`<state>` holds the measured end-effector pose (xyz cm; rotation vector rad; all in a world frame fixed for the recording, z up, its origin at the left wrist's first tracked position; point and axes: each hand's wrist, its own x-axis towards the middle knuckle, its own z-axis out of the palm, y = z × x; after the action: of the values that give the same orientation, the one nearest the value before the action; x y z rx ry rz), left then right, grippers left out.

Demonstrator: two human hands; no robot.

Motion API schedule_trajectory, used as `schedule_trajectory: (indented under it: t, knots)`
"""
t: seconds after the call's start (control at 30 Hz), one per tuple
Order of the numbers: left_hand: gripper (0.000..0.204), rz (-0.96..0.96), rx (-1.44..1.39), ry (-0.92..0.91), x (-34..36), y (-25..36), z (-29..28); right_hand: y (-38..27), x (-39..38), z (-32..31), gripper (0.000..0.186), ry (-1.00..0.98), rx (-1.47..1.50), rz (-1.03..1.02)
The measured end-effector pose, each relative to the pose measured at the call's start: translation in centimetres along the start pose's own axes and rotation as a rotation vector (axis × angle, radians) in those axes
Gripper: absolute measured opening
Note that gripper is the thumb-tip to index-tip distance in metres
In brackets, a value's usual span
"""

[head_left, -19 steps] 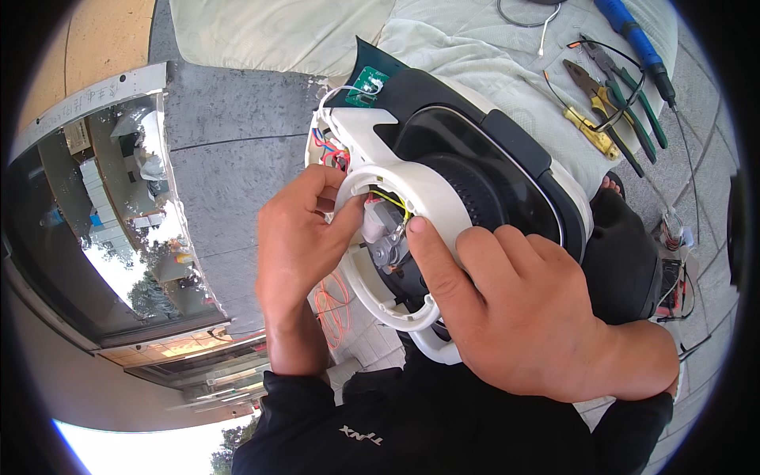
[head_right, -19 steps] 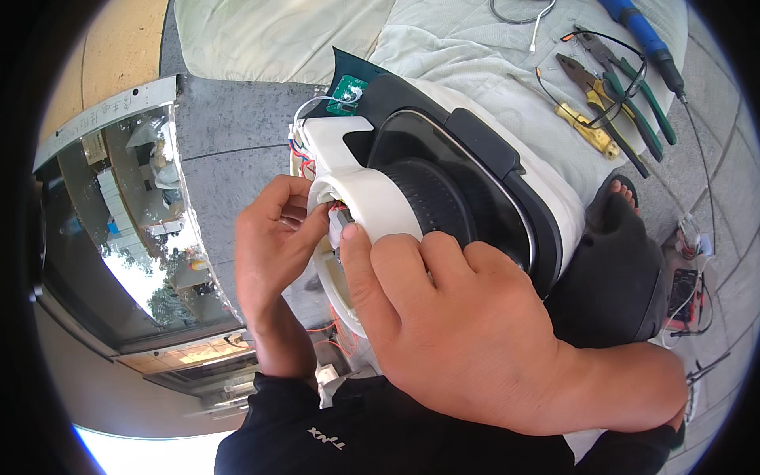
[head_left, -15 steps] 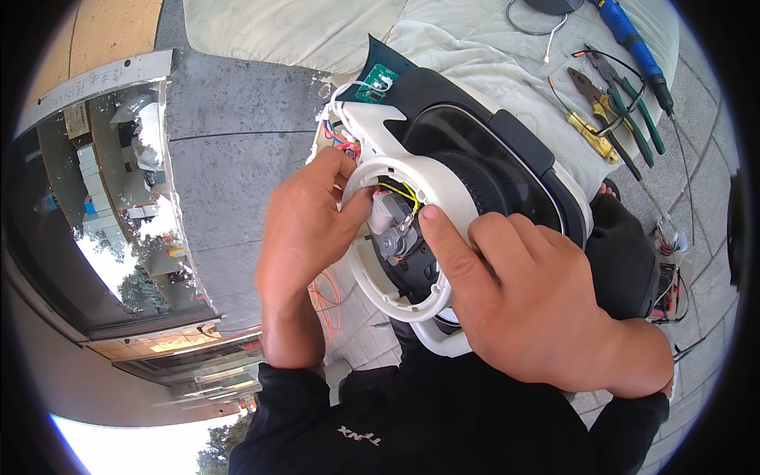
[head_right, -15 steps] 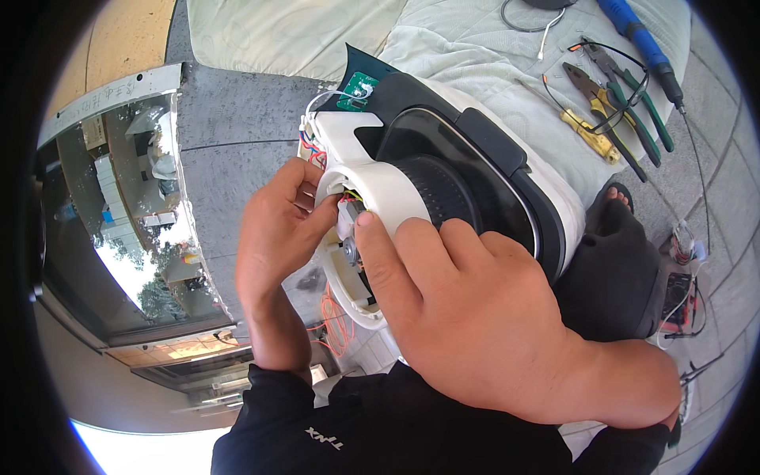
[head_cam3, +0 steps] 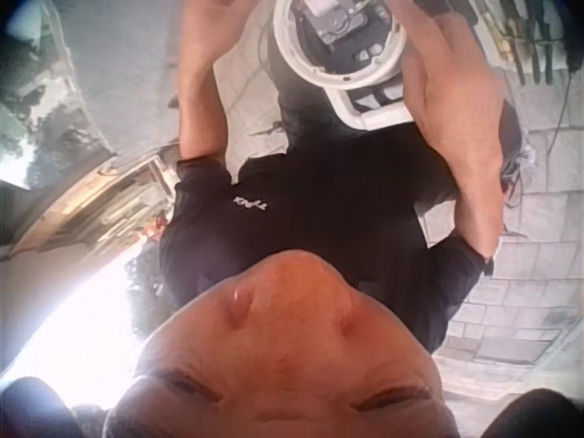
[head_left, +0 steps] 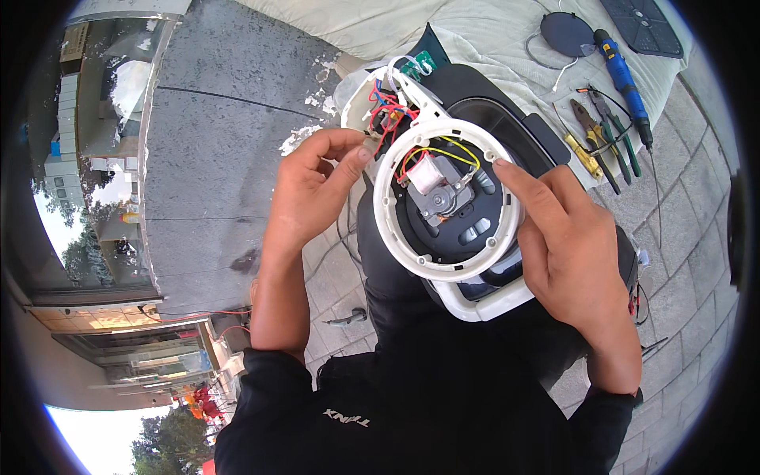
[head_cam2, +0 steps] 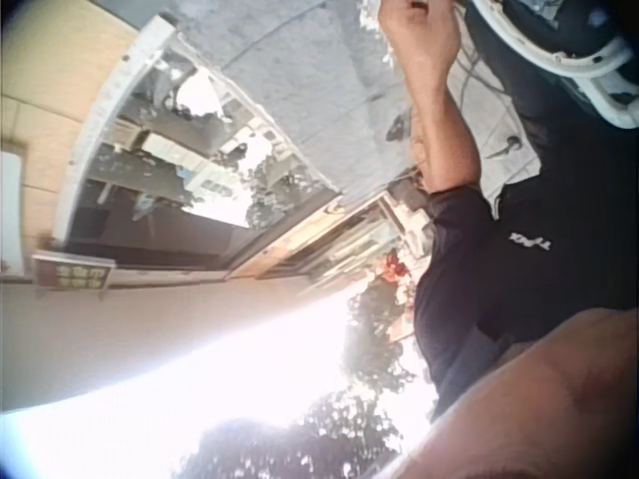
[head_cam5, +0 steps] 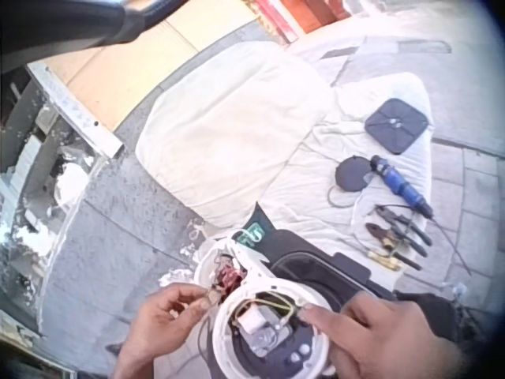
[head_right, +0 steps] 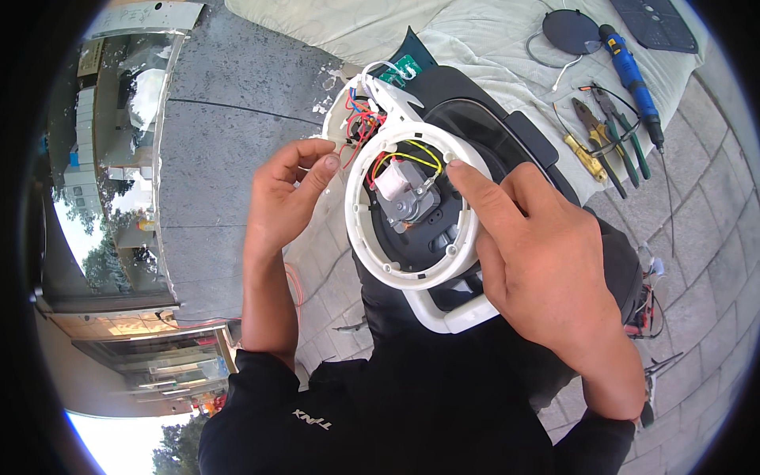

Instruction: The person holds a disassembled white plastic device with exposed wires and a motor, repeatedly rotating and repositioning it to inspect internal components. They manipulate wires and small parts with both hands while seated on a white sheet outdoors.

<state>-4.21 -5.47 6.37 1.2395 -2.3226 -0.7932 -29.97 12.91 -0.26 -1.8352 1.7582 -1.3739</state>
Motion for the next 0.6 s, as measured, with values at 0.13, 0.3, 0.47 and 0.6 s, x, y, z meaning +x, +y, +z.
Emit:
schedule_trajectory:
  t: [0.13, 0.3, 0.47, 0.6]
  knots:
    - [0.023, -0.156, -0.122, 0.064, -3.1, -2.0, 0.4, -0.1, -0.3, 0.4, 0.050, 0.027, 0.028, 0.027]
    - [0.023, -0.330, -0.615, 0.030, -5.6, -2.6, 2.8, 0.2, -0.5, 0.1, 0.053, 0.002, 0.084, 0.064]
    - [0.029, -0.492, -0.791, 0.074, -6.0, -1.8, 3.7, 0.7, -0.3, 0.6, 0.051, 0.039, 0.113, 0.054]
    - [0.028, -0.532, -0.757, 0.109, -6.4, -1.7, 3.8, 0.8, -0.3, 0.6, 0.056, 0.042, 0.183, 0.068]
